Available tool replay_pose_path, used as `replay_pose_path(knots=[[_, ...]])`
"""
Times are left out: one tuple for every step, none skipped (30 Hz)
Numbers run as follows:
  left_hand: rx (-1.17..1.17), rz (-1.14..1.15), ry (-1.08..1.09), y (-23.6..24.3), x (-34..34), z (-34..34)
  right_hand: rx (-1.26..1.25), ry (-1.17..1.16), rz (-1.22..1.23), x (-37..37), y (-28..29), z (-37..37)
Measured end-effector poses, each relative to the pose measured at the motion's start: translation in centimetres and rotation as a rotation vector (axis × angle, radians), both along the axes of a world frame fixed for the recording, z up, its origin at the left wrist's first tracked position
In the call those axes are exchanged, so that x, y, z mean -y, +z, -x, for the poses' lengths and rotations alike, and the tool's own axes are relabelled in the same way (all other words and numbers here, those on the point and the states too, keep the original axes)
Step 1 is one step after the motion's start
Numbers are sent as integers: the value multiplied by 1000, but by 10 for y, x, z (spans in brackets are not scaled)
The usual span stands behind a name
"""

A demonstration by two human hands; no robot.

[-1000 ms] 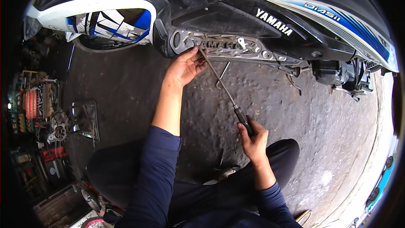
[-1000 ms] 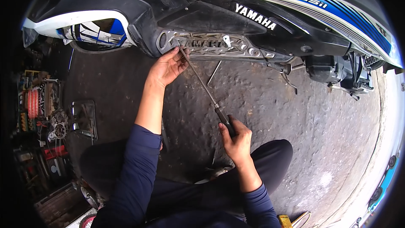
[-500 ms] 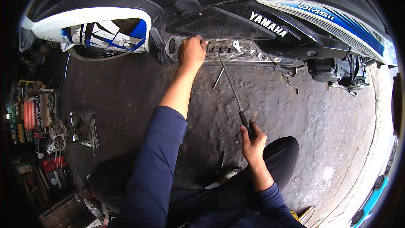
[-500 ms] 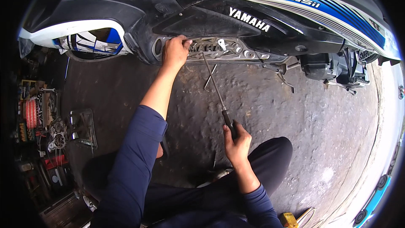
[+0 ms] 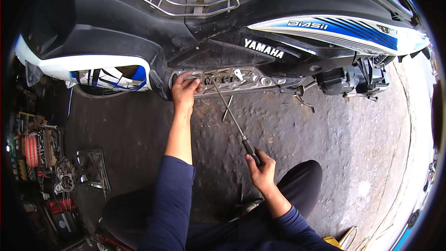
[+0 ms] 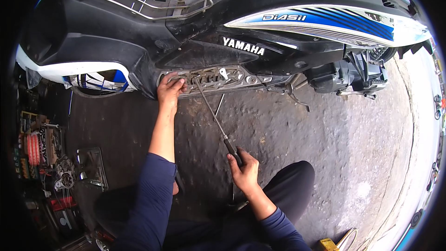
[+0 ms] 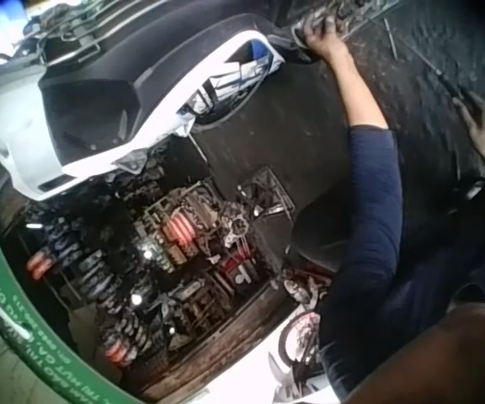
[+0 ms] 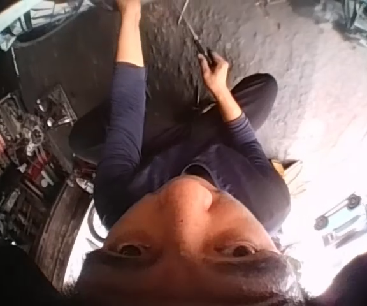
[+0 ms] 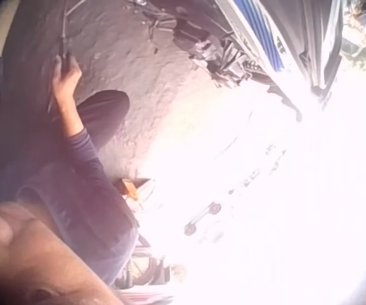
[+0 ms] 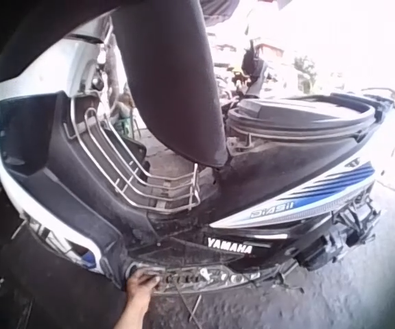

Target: Disassembling and inspecting components of a Yamaha scooter, including removing body panels and checking connections.

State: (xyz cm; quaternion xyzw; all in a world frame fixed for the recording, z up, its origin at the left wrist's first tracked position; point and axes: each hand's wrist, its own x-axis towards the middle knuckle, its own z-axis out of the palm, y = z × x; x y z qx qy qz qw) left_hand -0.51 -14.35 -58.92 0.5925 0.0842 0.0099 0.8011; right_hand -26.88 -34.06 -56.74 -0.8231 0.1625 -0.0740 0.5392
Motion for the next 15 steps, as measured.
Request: replay_pose_path(knots=[[8, -2, 3, 0, -5, 5, 20, 16, 5, -2, -3, -1], [-18, 113, -74, 0, -12, 9, 38, 31, 10, -3, -4, -2], [-46, 228, -151, -1, -16, 9, 44, 34, 10, -3, -4, -2], [-44, 226, -146, 1, -19, 10, 43, 46, 1, -5, -4, -3], [-57, 323, -223, 2, -21, 11, 40, 58, -7, -7, -4, -3], [-72, 420, -300, 3, -24, 12, 40, 63, -8, -7, -4, -4], [-112, 376, -355, 7, -26, 10, 29, 63, 6, -5, -3, -4], [-116, 377, -347, 8, -23, 8, 19, 63, 19, -3, -2, -4], [-104, 61, -333, 9, -17, 6, 14, 69, 17, -1, 0, -3], [-89, -258, -314, 8, -16, 2, -14, 52, -3, 1, 3, -2], [25, -492, -287, 1, -18, -2, -42, 34, -24, 3, 5, -2], [25, -497, -283, -2, -22, -2, -41, 38, -29, 2, 2, 0], [284, -800, -214, 0, -20, -2, -23, 15, -24, 4, -3, 2], [552, -1095, -134, 3, -15, -2, -4, -9, -19, 6, -6, 4], [617, -1131, -105, 3, -12, -7, -4, -16, -18, 9, -8, 5]])
